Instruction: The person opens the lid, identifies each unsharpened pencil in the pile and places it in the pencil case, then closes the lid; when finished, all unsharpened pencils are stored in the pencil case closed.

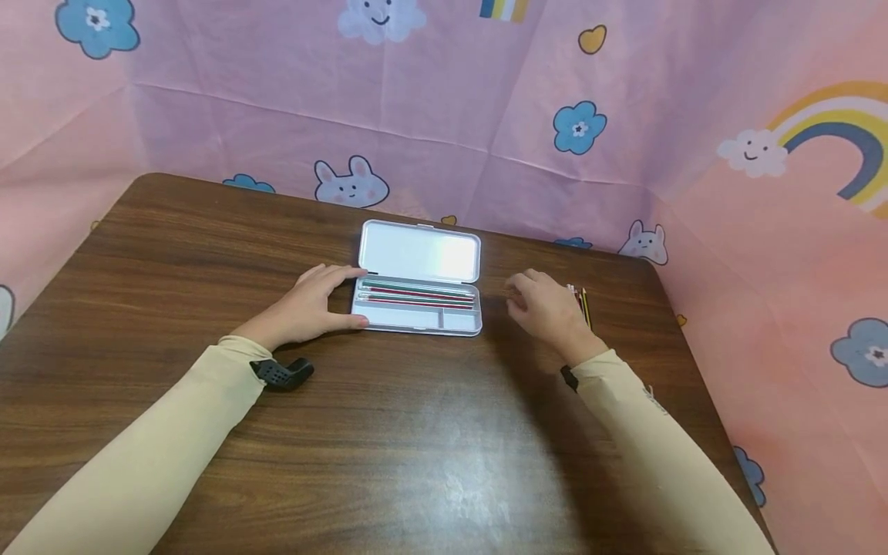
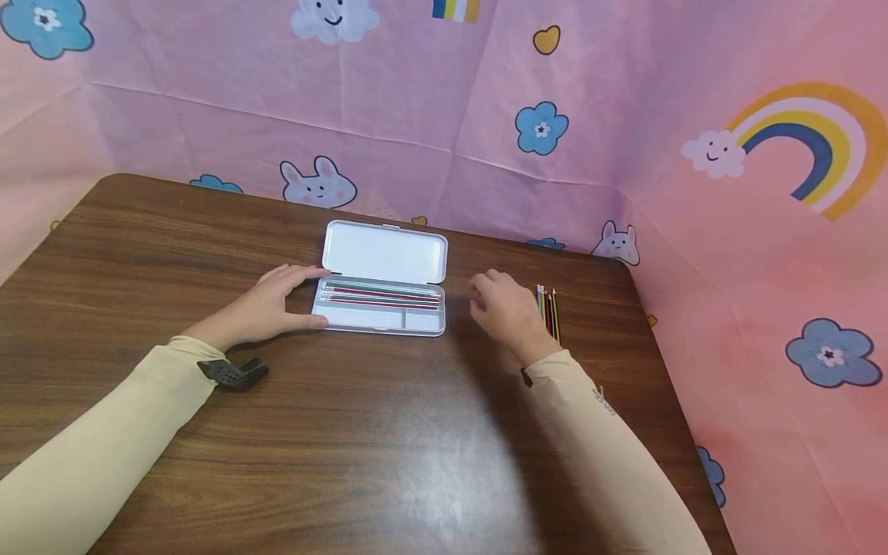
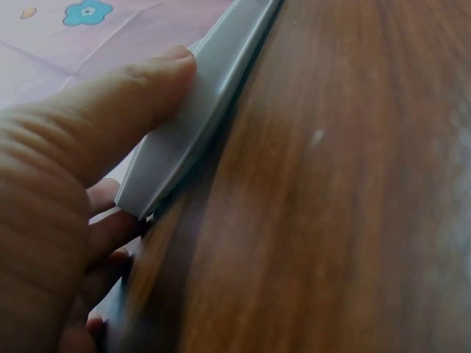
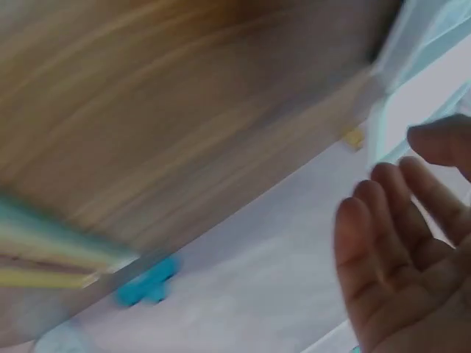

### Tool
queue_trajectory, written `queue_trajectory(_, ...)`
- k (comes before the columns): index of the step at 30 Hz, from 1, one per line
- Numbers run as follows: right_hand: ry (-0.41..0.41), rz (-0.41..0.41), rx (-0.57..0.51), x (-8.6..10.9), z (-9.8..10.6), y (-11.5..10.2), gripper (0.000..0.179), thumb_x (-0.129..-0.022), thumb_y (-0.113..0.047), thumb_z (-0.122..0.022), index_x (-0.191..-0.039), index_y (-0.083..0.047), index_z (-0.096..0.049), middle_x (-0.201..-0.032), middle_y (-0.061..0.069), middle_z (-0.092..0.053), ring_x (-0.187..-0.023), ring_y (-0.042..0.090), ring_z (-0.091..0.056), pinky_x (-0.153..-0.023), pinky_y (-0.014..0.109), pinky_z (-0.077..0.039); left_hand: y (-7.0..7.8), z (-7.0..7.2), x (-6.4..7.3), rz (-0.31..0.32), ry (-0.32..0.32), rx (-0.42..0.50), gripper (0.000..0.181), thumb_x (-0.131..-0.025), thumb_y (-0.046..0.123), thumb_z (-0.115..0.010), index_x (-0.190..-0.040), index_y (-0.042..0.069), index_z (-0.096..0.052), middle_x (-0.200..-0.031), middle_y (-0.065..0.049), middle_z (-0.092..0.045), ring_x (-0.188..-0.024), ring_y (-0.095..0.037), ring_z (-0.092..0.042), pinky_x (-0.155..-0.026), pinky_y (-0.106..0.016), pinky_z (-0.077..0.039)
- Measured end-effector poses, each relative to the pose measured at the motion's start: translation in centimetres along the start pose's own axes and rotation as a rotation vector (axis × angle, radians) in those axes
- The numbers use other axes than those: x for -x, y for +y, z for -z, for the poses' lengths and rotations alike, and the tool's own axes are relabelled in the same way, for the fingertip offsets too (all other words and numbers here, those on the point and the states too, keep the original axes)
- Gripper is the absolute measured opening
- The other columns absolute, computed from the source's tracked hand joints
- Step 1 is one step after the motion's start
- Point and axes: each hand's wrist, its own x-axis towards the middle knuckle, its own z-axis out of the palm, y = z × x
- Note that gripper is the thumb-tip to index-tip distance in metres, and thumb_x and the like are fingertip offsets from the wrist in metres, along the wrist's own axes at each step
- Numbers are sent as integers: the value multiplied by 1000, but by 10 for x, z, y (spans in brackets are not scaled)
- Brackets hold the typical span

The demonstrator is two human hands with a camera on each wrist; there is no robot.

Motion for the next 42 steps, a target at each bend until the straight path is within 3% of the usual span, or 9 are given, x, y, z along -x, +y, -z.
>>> queue_trajectory(7, -151, -212, -79, 47, 3, 52, 31, -96, -18, -70, -124, -4, -66, -111, 12, -71, -101, 30, -69, -82, 52, -57, -3, 1, 2, 18, 11, 15, 89, -86, 54, -81, -158, 20, -42, -162, -13, -40, -157, -39, -16, -126, -62, -4)
queue_trajectory(13, -204, -291, -131, 64, -3, 64, 32, -98, -21, -69, -125, -4, -65, -113, 13, -69, -100, 31, -68, -82, 53, -56, -4, 3, 4, 26, 10, 16, 89, -87, 54, -80, -158, 18, -42, -162, -15, -39, -157, -41, -15, -125, -63, -5)
queue_trajectory(24, -154, -323, -102, 72, -10, 75, 32, -96, -17, -70, -124, -2, -65, -101, 11, -60, -84, 26, -59, -68, 45, -52, 0, 4, 2, 11, 0, 9, 88, -88, 53, -80, -158, 16, -42, -162, -17, -39, -156, -41, -17, -125, -63, -5)
queue_trajectory(37, -157, -236, -195, 70, -14, 73, 33, -95, -12, -71, -126, 0, -65, -111, 16, -65, -97, 31, -65, -85, 51, -55, 6, 2, 2, 11, -5, 20, 88, -87, 53, -80, -158, 16, -42, -161, -18, -40, -156, -44, -15, -124, -67, -6)
queue_trajectory(42, -156, -224, -234, 65, -13, 68, 34, -94, -9, -73, -123, 4, -63, -105, 16, -66, -95, 31, -65, -86, 51, -55, 6, 0, 1, 15, -6, 24, 88, -87, 53, -80, -158, 16, -43, -162, -18, -39, -156, -44, -15, -124, -66, -6)
